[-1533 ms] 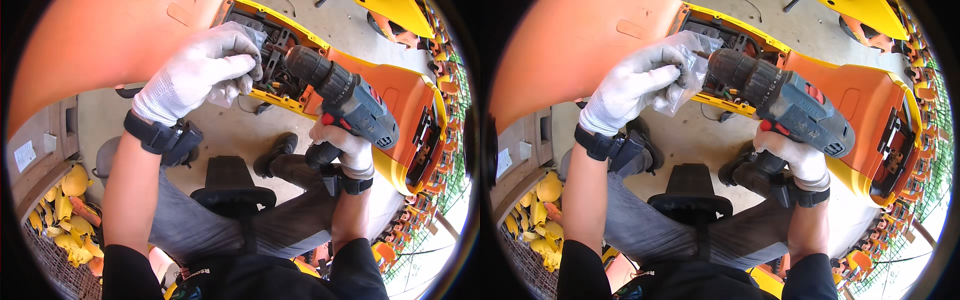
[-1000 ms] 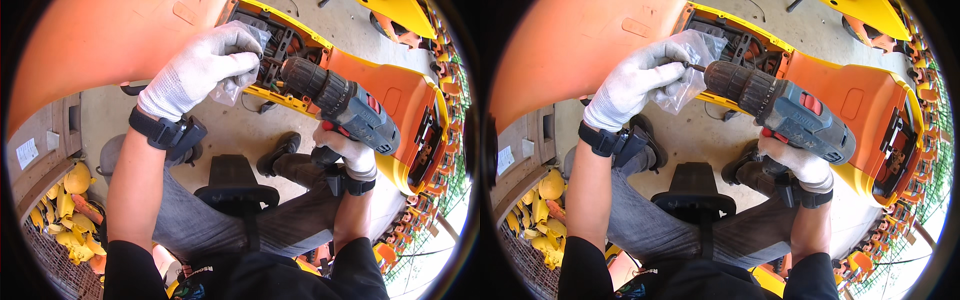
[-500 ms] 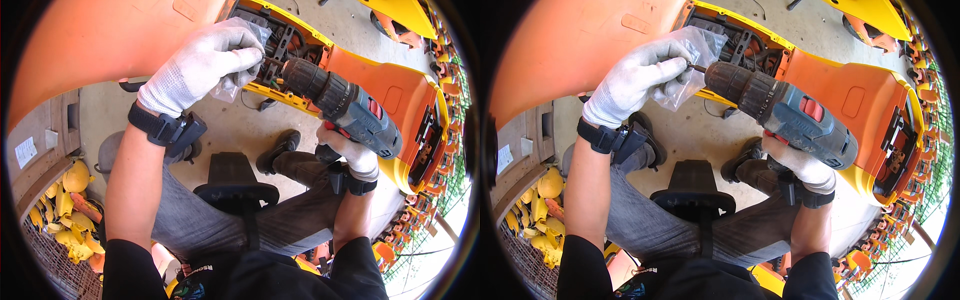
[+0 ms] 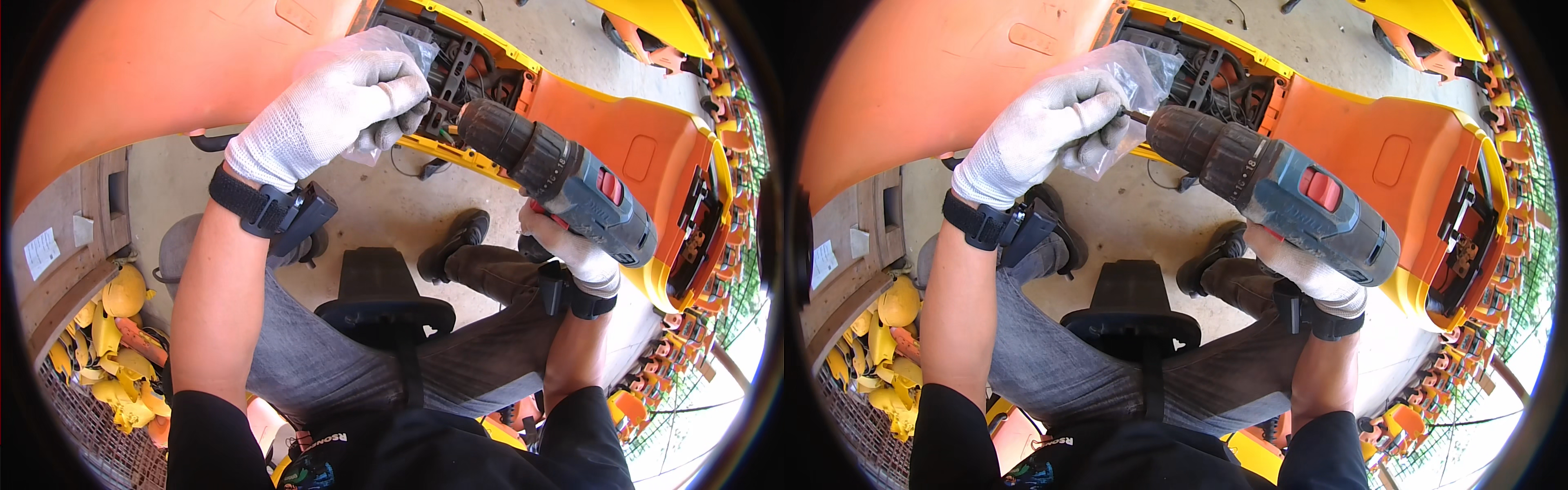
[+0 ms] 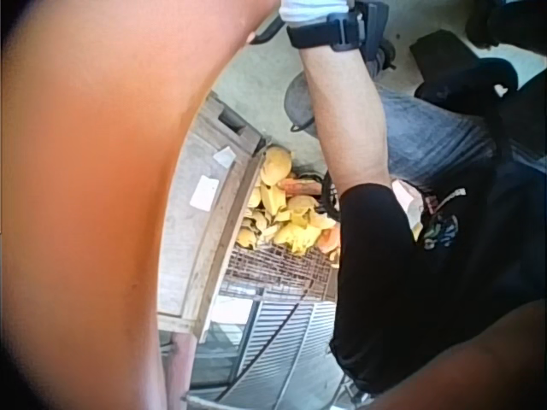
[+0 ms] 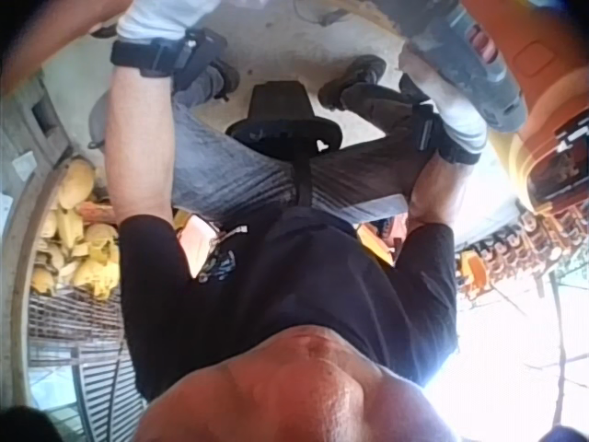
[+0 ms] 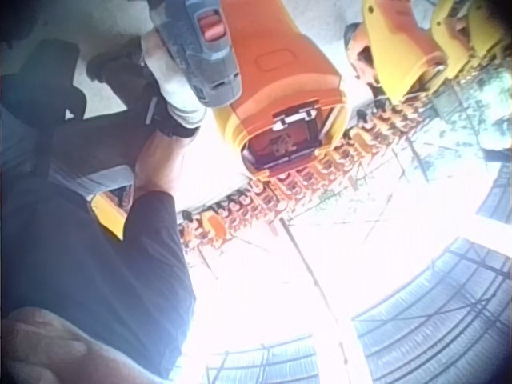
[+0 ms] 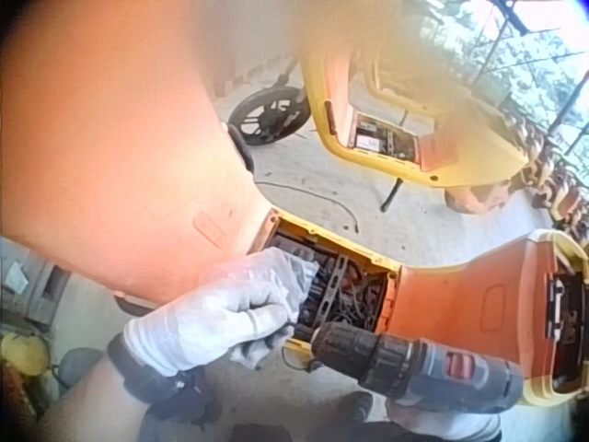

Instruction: The person uses a corded power drill to fasten screws into the frame of a yellow and orange scooter. They work on the underside and side panels, securing components while kneeling and standing in a workshop filled with similar scooters.

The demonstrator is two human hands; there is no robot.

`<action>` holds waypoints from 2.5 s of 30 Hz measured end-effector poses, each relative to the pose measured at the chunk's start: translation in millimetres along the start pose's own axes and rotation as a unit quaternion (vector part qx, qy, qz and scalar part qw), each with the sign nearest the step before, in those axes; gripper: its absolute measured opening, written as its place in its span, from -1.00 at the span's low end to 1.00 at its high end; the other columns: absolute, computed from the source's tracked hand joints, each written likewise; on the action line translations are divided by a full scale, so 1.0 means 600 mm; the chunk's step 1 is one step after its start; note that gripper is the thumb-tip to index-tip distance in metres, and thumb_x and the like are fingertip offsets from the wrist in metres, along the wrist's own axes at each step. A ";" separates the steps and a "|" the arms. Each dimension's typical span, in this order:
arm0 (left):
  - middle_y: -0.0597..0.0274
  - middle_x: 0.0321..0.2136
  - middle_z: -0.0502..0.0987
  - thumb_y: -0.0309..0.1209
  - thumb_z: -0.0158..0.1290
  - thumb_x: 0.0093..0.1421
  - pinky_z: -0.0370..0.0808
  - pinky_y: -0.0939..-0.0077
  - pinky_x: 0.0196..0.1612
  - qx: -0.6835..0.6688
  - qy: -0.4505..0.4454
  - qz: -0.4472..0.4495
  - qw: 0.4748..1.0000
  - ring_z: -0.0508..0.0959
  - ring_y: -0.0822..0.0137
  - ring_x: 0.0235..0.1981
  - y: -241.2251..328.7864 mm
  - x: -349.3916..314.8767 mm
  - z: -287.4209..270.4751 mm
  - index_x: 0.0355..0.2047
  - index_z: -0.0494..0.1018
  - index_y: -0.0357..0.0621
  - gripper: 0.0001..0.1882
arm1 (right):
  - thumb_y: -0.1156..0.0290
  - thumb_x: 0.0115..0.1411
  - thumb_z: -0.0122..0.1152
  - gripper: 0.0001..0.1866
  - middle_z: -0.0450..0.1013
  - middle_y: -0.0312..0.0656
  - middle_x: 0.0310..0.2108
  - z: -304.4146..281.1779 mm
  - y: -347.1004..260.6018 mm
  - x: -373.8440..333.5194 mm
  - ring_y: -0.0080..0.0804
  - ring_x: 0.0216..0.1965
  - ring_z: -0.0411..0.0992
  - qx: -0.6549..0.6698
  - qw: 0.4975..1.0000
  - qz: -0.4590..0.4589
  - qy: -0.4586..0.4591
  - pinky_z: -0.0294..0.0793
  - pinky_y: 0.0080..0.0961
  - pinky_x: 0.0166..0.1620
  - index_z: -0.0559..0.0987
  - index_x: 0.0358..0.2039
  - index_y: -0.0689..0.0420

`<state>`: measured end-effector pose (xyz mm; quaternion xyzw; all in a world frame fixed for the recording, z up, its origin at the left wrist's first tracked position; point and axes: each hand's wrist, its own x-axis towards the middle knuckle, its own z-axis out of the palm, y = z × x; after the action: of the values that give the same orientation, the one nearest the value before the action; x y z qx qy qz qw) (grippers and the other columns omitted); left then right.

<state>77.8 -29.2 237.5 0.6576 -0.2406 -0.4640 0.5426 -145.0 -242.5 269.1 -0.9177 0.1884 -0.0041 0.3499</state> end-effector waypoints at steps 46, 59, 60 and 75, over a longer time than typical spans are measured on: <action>0.24 -0.41 0.56 -0.24 0.03 0.40 0.51 0.70 -0.34 -0.365 0.030 -0.074 0.928 0.53 0.47 -0.44 -0.045 0.140 0.080 -0.24 0.53 -0.27 -0.70 | 0.64 -0.11 0.28 -0.70 0.52 -0.31 -0.45 -0.009 -0.007 -0.006 -0.55 -0.42 0.48 0.132 0.980 0.096 0.111 0.50 -0.57 -0.29 0.59 -0.27 0.21; 0.11 -0.23 0.59 -0.51 -0.05 0.37 0.59 0.58 -0.17 -0.242 -0.001 -0.016 0.970 0.62 0.35 -0.26 -0.047 0.122 0.081 -0.05 0.48 -0.42 -0.75 | 0.53 0.09 0.24 -0.72 0.47 -0.26 -0.39 0.035 0.034 0.080 -0.50 -0.44 0.47 0.319 0.911 0.197 0.173 0.50 -0.51 -0.32 0.52 -0.14 0.20; 0.10 -0.23 0.59 -0.51 -0.06 0.37 0.59 0.57 -0.17 -0.233 -0.007 -0.020 0.972 0.62 0.34 -0.26 -0.044 0.121 0.080 -0.05 0.48 -0.42 -0.75 | 0.50 0.11 0.24 -0.75 0.47 -0.25 -0.42 0.038 0.045 0.087 -0.48 -0.46 0.47 0.315 0.910 0.211 0.167 0.50 -0.51 -0.33 0.53 -0.17 0.20; 0.10 -0.28 0.58 -0.50 -0.06 0.36 0.54 0.61 -0.29 -0.267 -0.009 -0.049 0.962 0.61 0.35 -0.33 -0.038 0.119 0.059 -0.07 0.48 -0.38 -0.77 | 0.44 0.12 0.25 -0.87 0.53 -0.22 -0.53 0.085 0.119 0.150 -0.44 -0.52 0.50 0.322 0.895 0.270 0.152 0.51 -0.48 -0.37 0.58 -0.37 0.24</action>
<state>75.1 -98.3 191.8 0.4957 -0.0805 -0.5429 0.6731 -78.4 -290.0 173.4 -0.6567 0.4678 -0.1099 0.5812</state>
